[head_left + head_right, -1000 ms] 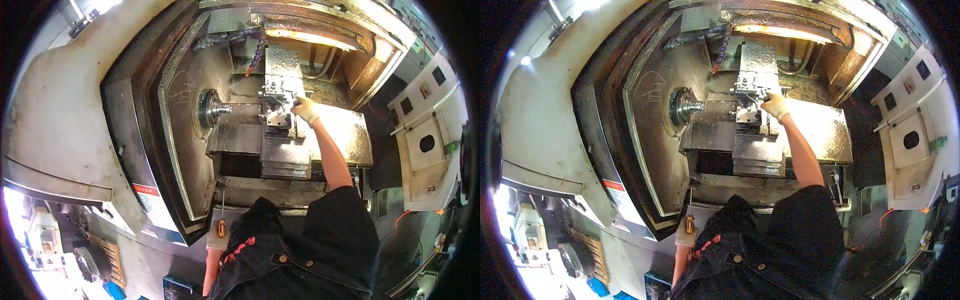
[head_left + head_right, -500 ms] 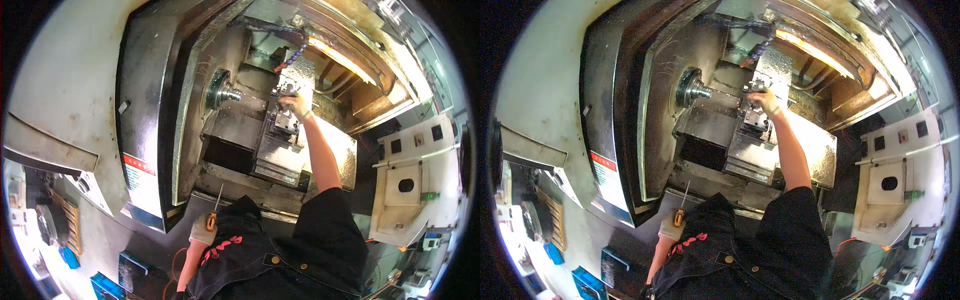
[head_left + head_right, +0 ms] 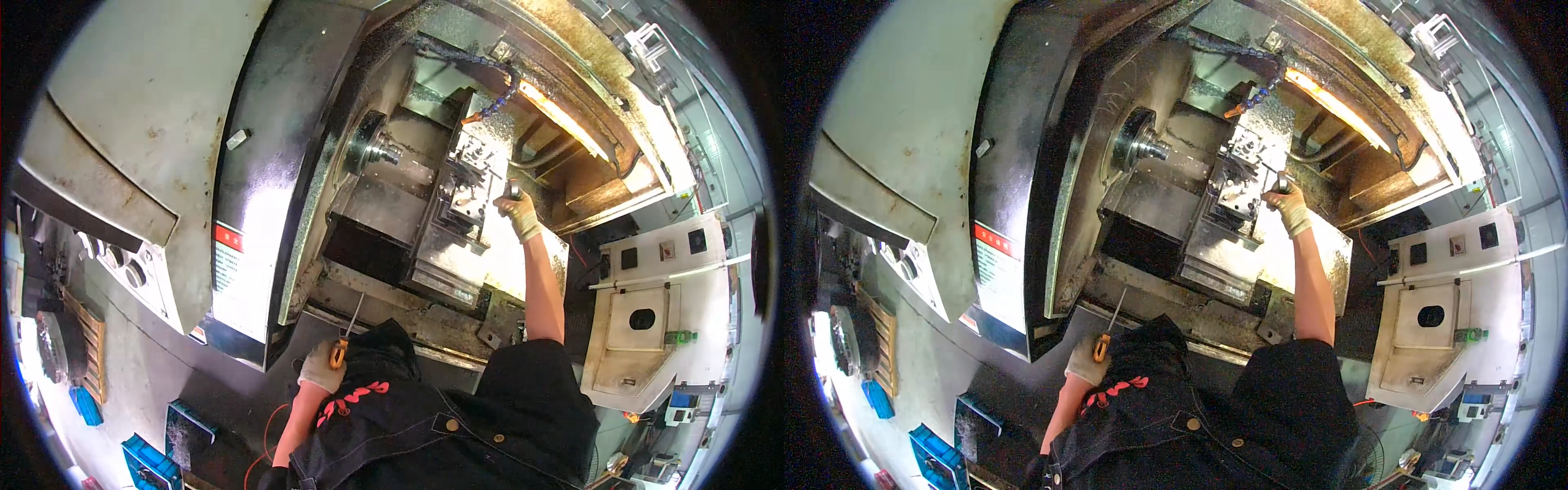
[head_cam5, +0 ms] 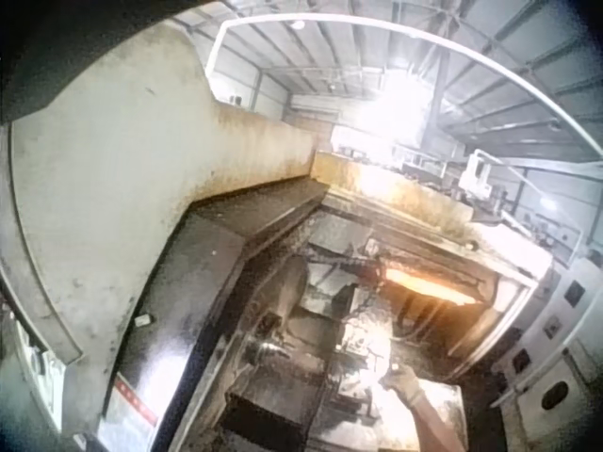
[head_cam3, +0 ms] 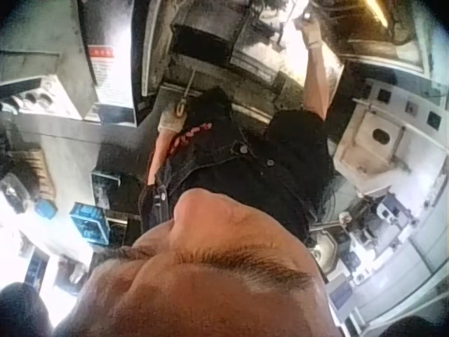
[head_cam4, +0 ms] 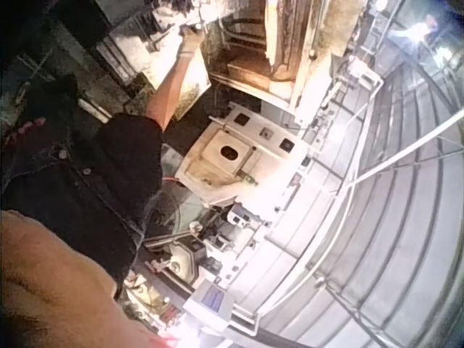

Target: The person uses a hooked metal rod to scrape and gather metal shavings from a machine bed and a blue bin, then uses a screwdriver to adjust components on the machine. The person squats to clean the bin and later stands to work on the machine.

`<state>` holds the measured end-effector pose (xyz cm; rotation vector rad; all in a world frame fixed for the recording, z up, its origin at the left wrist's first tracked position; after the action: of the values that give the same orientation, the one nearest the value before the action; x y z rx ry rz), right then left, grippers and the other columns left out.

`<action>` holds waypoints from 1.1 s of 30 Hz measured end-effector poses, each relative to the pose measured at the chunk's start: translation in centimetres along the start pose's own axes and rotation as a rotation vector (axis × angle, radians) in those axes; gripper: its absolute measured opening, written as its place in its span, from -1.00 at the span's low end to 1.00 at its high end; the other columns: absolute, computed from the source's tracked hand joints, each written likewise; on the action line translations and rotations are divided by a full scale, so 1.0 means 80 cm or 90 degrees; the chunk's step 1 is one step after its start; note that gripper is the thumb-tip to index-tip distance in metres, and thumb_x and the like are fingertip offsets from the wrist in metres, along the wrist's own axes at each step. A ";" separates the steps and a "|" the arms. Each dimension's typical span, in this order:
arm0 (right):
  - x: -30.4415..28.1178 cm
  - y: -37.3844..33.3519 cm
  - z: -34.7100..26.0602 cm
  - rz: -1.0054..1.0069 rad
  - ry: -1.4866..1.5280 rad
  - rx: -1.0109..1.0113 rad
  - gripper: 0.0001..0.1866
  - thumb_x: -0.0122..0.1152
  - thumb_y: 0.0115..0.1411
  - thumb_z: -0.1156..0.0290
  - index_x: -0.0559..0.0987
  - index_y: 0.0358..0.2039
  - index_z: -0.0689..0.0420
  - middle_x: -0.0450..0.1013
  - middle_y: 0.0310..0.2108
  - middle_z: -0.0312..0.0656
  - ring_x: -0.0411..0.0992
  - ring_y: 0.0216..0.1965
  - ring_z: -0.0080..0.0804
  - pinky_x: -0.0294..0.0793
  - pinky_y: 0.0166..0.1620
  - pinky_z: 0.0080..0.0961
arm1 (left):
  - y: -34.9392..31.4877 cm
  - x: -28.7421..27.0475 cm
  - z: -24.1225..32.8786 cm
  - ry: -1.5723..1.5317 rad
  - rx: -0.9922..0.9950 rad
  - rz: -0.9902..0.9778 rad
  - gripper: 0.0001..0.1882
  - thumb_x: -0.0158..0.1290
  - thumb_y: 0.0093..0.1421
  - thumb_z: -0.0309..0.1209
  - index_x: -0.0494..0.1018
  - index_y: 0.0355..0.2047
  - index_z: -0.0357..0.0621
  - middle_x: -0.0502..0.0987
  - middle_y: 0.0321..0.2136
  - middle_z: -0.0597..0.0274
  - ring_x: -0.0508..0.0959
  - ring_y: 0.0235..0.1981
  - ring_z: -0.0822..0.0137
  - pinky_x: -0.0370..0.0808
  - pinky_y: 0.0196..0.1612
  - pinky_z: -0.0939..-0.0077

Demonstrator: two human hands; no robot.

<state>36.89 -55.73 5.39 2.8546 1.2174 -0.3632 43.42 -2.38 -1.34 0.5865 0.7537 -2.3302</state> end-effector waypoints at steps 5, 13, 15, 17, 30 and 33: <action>0.003 -0.033 -0.009 0.074 -0.010 -0.014 -0.89 0.19 -0.06 0.64 0.44 -0.52 0.23 0.44 -0.63 -0.12 0.33 -0.68 -0.49 0.29 -0.61 -0.59 | -0.009 -0.005 -0.011 -0.034 -0.003 -0.008 -0.54 0.12 -0.09 -0.42 0.36 -0.11 0.00 0.49 -0.23 0.02 0.46 -0.16 -0.04 0.42 -0.10 0.19; -0.040 -0.071 0.026 0.172 -0.005 0.043 -0.81 0.19 -0.11 0.76 0.39 -0.60 0.21 0.33 -0.74 -0.22 0.31 -0.73 -0.47 0.24 -0.66 -0.56 | -0.018 -0.023 -0.023 -0.020 0.007 0.027 -0.56 0.10 -0.07 -0.43 0.37 -0.10 0.02 0.51 -0.26 0.03 0.48 -0.19 -0.04 0.44 -0.14 0.17; -0.067 -0.090 0.045 0.207 0.051 0.038 -0.82 0.16 -0.10 0.77 0.40 -0.60 0.22 0.34 -0.73 -0.21 0.31 -0.72 -0.47 0.26 -0.65 -0.55 | -0.015 -0.022 -0.026 -0.023 0.032 0.029 -0.56 0.09 -0.07 -0.43 0.37 -0.10 0.02 0.52 -0.26 0.03 0.49 -0.20 -0.04 0.44 -0.15 0.17; -0.082 -0.112 0.065 0.250 0.012 0.041 -0.80 0.15 -0.11 0.74 0.37 -0.60 0.15 0.35 -0.72 -0.20 0.32 -0.72 -0.46 0.23 -0.68 -0.55 | -0.016 -0.029 -0.019 -0.028 0.041 0.013 -0.57 0.08 -0.06 -0.43 0.37 -0.10 0.02 0.52 -0.24 0.04 0.49 -0.19 -0.03 0.44 -0.14 0.18; -0.105 -0.300 0.115 0.402 -0.172 0.065 -0.79 0.34 -0.05 0.53 0.43 -0.51 0.22 0.39 -0.60 -0.30 0.27 -0.58 -0.56 0.31 -0.49 -0.57 | -0.009 -0.036 -0.016 0.030 0.089 -0.119 -0.57 0.06 -0.05 -0.41 0.37 -0.09 -0.01 0.48 -0.16 0.03 0.46 -0.11 -0.02 0.40 -0.07 0.22; -0.047 -0.292 0.107 0.304 0.066 0.106 -0.79 0.30 -0.02 0.56 0.46 -0.39 0.31 0.45 -0.53 -0.23 0.32 -0.57 -0.55 0.35 -0.49 -0.53 | -0.008 -0.031 -0.018 0.004 0.165 -0.121 -0.56 0.06 -0.06 -0.42 0.38 -0.09 -0.07 0.48 -0.18 0.03 0.46 -0.11 0.00 0.40 -0.06 0.25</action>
<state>15.90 -43.05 -0.35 3.2076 0.4951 -0.3121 45.06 0.03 -0.78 0.6588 0.5336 -2.6266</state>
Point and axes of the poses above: each hand's wrist, its own y-axis towards the middle knuckle, its own x-axis out of the palm, z = x × y, the point moved 3 cm from there along y, towards the middle knuckle
